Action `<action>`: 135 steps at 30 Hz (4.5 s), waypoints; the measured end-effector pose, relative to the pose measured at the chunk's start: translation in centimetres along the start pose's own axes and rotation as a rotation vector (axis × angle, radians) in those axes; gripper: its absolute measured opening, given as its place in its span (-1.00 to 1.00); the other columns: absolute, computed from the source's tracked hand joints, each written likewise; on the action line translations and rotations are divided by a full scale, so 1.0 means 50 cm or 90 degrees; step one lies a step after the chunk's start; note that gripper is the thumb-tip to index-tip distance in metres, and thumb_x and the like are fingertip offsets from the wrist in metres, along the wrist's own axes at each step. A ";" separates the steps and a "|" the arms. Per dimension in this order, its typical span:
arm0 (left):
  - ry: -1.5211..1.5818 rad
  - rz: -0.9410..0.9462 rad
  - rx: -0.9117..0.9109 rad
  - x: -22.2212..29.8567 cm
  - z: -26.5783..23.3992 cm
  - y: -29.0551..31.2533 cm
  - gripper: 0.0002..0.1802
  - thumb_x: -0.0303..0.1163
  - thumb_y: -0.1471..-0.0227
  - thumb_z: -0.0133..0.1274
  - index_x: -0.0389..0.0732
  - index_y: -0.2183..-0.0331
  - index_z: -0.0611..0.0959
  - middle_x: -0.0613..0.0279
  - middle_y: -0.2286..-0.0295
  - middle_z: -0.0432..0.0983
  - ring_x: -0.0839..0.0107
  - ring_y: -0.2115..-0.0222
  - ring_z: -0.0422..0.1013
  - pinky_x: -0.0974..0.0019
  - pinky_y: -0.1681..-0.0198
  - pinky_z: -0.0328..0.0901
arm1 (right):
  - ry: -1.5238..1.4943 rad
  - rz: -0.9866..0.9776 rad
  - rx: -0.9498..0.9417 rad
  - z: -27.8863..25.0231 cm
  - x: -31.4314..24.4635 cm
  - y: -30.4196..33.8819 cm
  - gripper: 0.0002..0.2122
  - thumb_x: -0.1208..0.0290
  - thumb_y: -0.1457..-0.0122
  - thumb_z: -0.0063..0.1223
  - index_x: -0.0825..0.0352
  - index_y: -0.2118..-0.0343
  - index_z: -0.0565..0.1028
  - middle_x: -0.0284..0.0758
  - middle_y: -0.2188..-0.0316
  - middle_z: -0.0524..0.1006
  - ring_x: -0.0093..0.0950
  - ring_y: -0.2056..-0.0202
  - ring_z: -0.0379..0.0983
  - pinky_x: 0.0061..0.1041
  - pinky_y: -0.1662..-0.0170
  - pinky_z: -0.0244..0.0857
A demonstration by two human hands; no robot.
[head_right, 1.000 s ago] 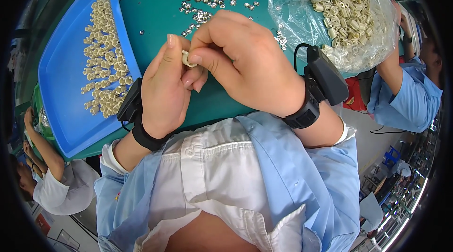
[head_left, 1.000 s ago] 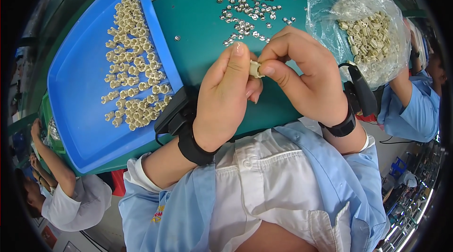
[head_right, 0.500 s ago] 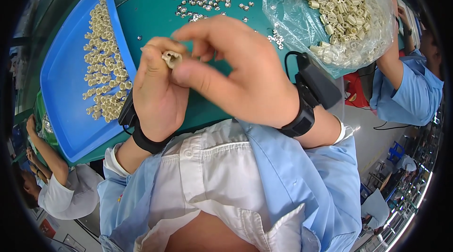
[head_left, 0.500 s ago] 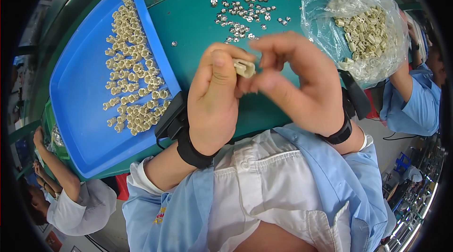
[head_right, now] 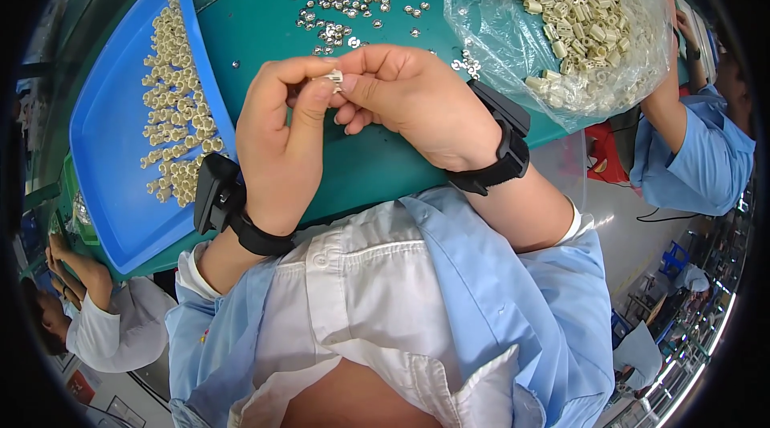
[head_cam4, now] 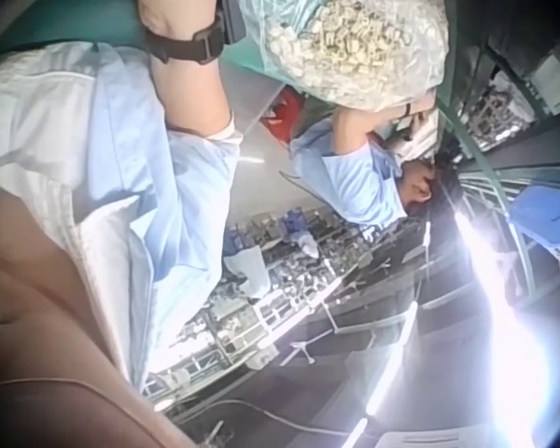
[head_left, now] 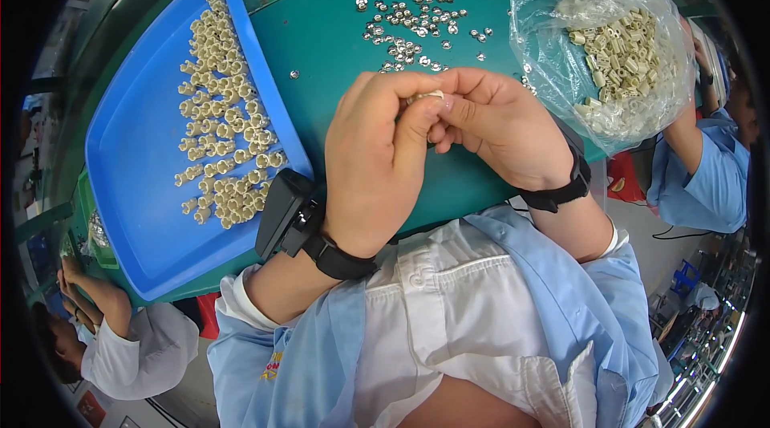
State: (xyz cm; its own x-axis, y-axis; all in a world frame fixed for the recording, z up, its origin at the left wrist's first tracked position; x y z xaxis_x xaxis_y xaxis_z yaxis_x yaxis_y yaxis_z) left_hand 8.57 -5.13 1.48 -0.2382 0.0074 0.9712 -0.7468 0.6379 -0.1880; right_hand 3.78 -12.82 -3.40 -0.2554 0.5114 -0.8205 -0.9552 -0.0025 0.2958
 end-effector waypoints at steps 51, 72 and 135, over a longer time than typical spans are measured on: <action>0.575 -0.185 -0.011 -0.061 0.018 0.009 -0.75 -0.27 -0.14 -0.24 -0.20 0.20 0.36 0.24 0.34 0.39 0.32 0.16 0.34 0.17 0.05 0.23 | 0.851 -0.543 0.291 0.042 -0.148 0.077 -0.84 0.57 -0.06 -0.02 0.40 0.26 0.40 -0.30 0.23 0.43 -0.56 0.33 0.40 -0.64 0.25 0.24; 0.490 -0.185 -0.010 -0.072 0.022 0.010 -0.81 -0.34 -0.08 -0.11 -0.23 0.26 0.41 0.34 0.39 0.42 0.63 0.38 0.31 0.53 0.30 0.20 | 0.294 -0.139 0.189 -0.007 -0.089 0.033 -0.89 0.50 -0.05 0.02 0.41 0.38 0.42 -0.46 0.48 0.45 -0.75 0.44 0.31 -0.79 0.38 0.18; 0.233 0.135 -0.060 0.031 0.009 0.019 -0.84 -0.51 0.01 -0.01 -0.25 0.31 0.43 0.26 0.41 0.38 0.58 0.43 0.33 0.54 0.34 0.23 | 0.203 -0.161 0.020 0.029 -0.089 0.049 -0.95 0.54 -0.08 -0.04 0.36 0.41 0.35 -0.51 0.51 0.35 -0.76 0.46 0.23 -0.76 0.38 0.17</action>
State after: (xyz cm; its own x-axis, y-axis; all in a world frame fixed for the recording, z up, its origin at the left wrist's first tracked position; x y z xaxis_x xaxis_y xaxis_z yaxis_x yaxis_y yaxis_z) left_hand 7.20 -4.86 2.73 -0.1313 0.4072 0.9039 -0.6410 0.6606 -0.3907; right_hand 2.79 -13.87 1.70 -0.0506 0.2003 -0.9784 -0.9901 0.1186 0.0755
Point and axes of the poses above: each hand's wrist, its own y-axis away from the middle knuckle, its own z-axis out of the palm, x = y × z, the point moved 10 cm from there along -y, towards the middle knuckle
